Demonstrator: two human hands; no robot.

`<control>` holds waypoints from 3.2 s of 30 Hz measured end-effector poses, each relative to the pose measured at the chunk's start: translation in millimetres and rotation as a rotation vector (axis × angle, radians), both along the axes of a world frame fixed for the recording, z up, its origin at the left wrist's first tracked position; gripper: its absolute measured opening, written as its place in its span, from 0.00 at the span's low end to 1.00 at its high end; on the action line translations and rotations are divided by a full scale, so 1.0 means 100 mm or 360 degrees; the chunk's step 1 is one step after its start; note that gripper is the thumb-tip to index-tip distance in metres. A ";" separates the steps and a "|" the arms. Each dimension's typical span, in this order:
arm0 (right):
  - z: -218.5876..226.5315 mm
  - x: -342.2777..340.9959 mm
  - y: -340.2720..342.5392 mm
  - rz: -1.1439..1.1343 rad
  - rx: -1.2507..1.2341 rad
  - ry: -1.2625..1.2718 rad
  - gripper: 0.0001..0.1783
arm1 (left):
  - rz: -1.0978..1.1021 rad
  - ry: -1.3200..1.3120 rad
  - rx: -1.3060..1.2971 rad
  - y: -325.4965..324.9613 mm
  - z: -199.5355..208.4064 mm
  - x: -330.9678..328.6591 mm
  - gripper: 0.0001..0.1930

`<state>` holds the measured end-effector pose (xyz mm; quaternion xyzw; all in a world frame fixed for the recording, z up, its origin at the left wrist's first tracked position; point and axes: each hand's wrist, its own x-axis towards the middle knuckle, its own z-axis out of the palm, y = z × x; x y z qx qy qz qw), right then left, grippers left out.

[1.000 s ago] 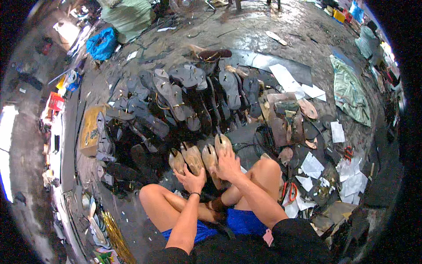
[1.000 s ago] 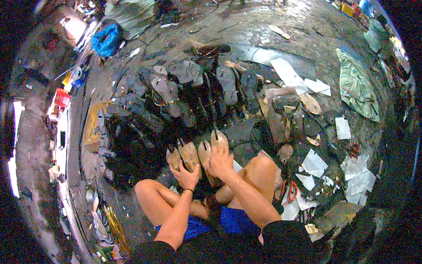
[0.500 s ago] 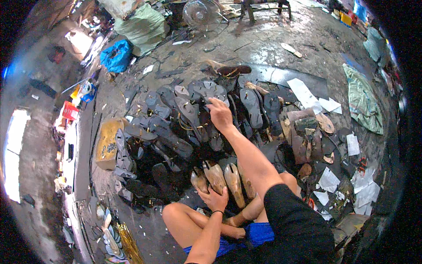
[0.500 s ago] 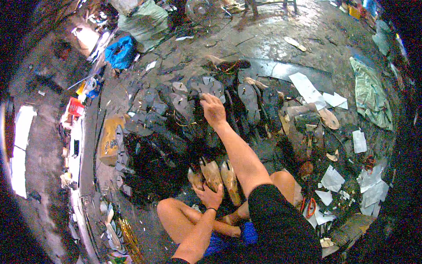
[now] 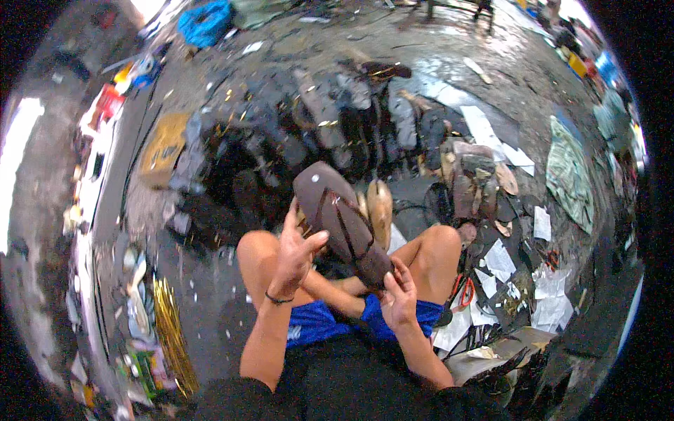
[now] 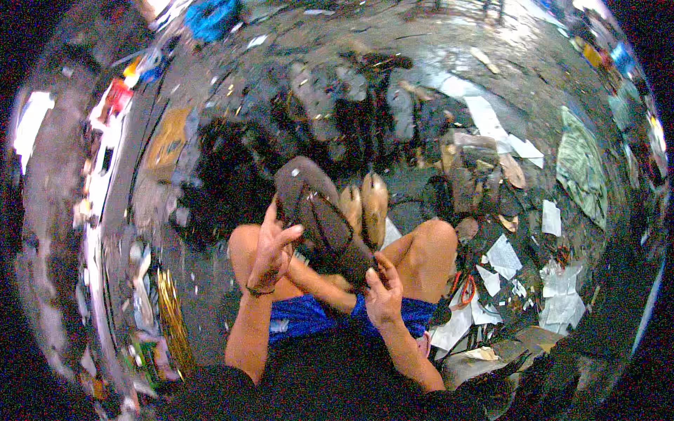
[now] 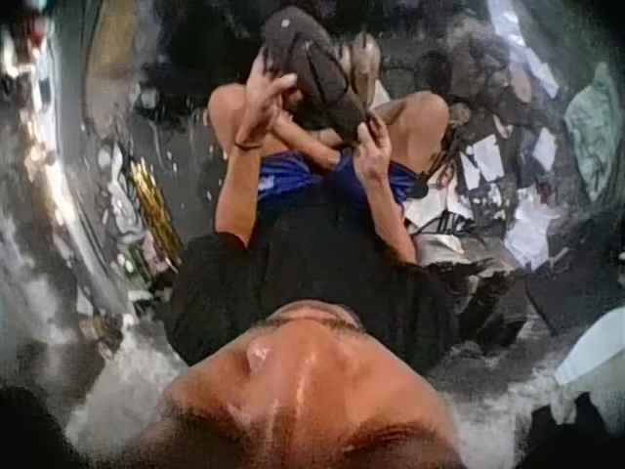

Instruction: The person sits on the floor and applies a substance to the soles of several sandals using a brush. They then insert wooden shoe trees into the sandals and adjust the straps.

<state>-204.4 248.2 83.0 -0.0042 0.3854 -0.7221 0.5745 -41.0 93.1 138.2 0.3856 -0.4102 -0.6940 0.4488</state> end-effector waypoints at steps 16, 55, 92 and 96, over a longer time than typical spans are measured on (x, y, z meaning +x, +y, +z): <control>1.11 0.11 0.26 0.1301 -0.1115 0.2032 0.25 | -0.0577 -0.0804 -0.0898 1.60 0.71 0.99 0.20; 0.46 -0.07 0.00 0.1167 0.0010 0.0336 0.43 | 0.0483 0.0337 0.0319 1.03 -0.62 0.92 0.28; 0.95 0.78 0.41 0.1266 -0.0146 0.2586 0.38 | 0.0587 0.0646 0.0970 1.66 -0.76 0.56 0.45; 0.65 0.94 0.36 0.1021 -0.0077 0.2568 0.38 | 0.0568 0.0496 0.1021 1.58 -0.73 0.55 0.45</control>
